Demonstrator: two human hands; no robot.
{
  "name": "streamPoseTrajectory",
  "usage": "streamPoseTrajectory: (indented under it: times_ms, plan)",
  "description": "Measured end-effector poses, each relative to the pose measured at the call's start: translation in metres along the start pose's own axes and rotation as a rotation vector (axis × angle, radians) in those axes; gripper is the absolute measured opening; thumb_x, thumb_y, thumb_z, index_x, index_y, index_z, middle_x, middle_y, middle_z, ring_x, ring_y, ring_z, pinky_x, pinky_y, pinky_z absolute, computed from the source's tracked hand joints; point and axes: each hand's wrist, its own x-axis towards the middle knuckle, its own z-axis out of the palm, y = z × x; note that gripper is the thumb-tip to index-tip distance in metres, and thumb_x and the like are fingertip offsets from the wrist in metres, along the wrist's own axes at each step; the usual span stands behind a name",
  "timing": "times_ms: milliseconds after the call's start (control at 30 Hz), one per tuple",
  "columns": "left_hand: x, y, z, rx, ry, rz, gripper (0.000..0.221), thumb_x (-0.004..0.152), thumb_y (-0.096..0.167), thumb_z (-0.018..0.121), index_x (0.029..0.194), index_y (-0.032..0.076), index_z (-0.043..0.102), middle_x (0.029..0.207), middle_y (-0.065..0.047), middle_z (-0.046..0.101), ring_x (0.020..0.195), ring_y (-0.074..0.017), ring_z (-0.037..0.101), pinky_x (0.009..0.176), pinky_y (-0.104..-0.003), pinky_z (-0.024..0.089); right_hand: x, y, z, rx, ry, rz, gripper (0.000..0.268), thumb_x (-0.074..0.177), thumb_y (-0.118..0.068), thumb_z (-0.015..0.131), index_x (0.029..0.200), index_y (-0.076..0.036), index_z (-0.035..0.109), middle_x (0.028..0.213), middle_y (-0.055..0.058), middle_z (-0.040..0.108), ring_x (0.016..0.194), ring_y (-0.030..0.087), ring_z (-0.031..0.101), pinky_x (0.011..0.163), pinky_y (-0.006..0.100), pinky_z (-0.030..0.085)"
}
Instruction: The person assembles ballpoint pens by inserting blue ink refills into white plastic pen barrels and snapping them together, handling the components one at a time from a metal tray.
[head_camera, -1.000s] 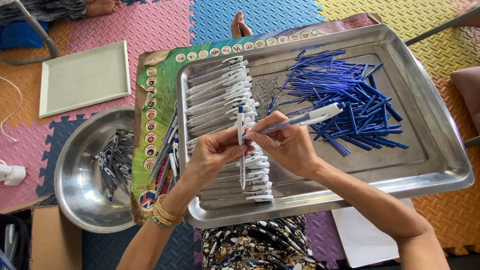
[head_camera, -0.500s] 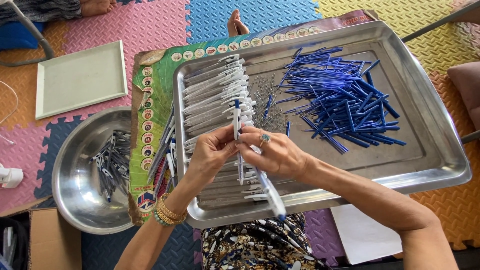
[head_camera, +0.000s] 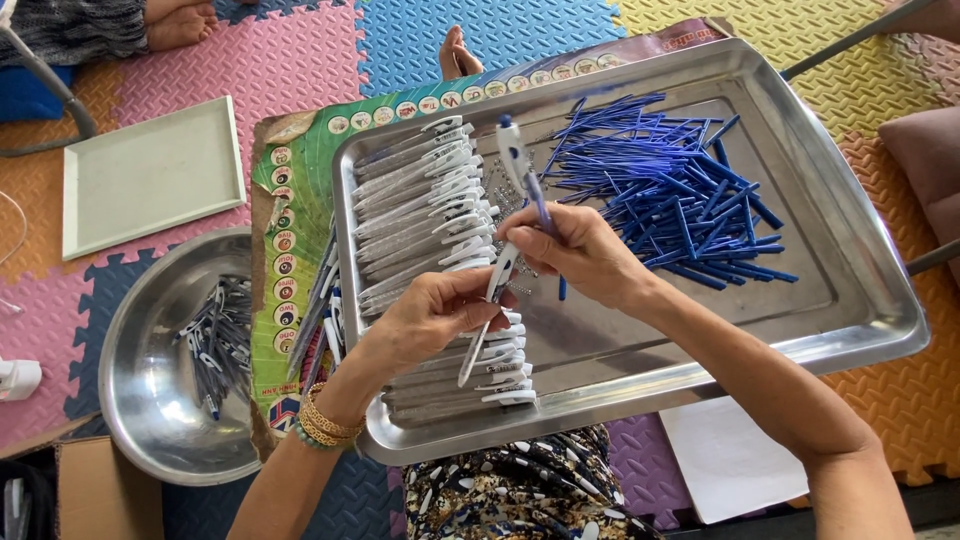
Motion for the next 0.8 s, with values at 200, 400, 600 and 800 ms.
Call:
streamPoseTrajectory:
  times_ms: [200, 400, 600, 800]
  plan:
    - [0.001, 0.013, 0.011, 0.099, 0.009, -0.146, 0.060, 0.101, -0.006, 0.068, 0.159, -0.002, 0.056, 0.127, -0.030, 0.079, 0.101, -0.0282, 0.081, 0.092, -0.038, 0.070, 0.008, 0.008, -0.029, -0.092, 0.326, 0.054, 0.030, 0.122, -0.024, 0.051, 0.100, -0.011, 0.066, 0.058, -0.002, 0.056, 0.048, 0.010, 0.058, 0.052, 0.023, 0.048]
    - [0.000, 0.010, -0.001, 0.220, -0.003, -0.140, 0.060, 0.102, -0.002, 0.070, 0.160, 0.003, 0.058, 0.122, -0.018, 0.081, 0.097, -0.0196, 0.078, 0.092, -0.036, 0.070, -0.027, -0.015, -0.122, -0.603, 0.493, 0.163, 0.031, 0.131, -0.031, 0.052, 0.111, -0.012, 0.066, 0.060, -0.002, 0.053, 0.052, 0.014, 0.052, 0.055, 0.029, 0.043]
    - [0.011, 0.039, -0.002, 0.522, 0.045, -0.073, 0.052, 0.097, -0.001, 0.074, 0.149, 0.004, 0.068, 0.114, -0.018, 0.086, 0.091, -0.0202, 0.083, 0.084, -0.035, 0.071, -0.065, 0.017, -0.128, -1.045, 0.415, 0.038, 0.038, 0.126, -0.037, 0.063, 0.112, -0.003, 0.072, 0.104, 0.020, 0.063, 0.094, 0.046, 0.068, 0.086, 0.055, 0.053]
    - [0.029, 0.040, -0.006, 0.674, 0.016, 0.005, 0.046, 0.098, -0.001, 0.072, 0.144, 0.006, 0.072, 0.108, -0.017, 0.087, 0.084, -0.0189, 0.083, 0.078, -0.034, 0.070, -0.025, 0.009, -0.021, 0.246, 0.189, 0.223, 0.025, 0.112, -0.012, 0.064, 0.130, 0.004, 0.072, 0.087, 0.012, 0.071, 0.071, 0.019, 0.071, 0.068, 0.029, 0.061]
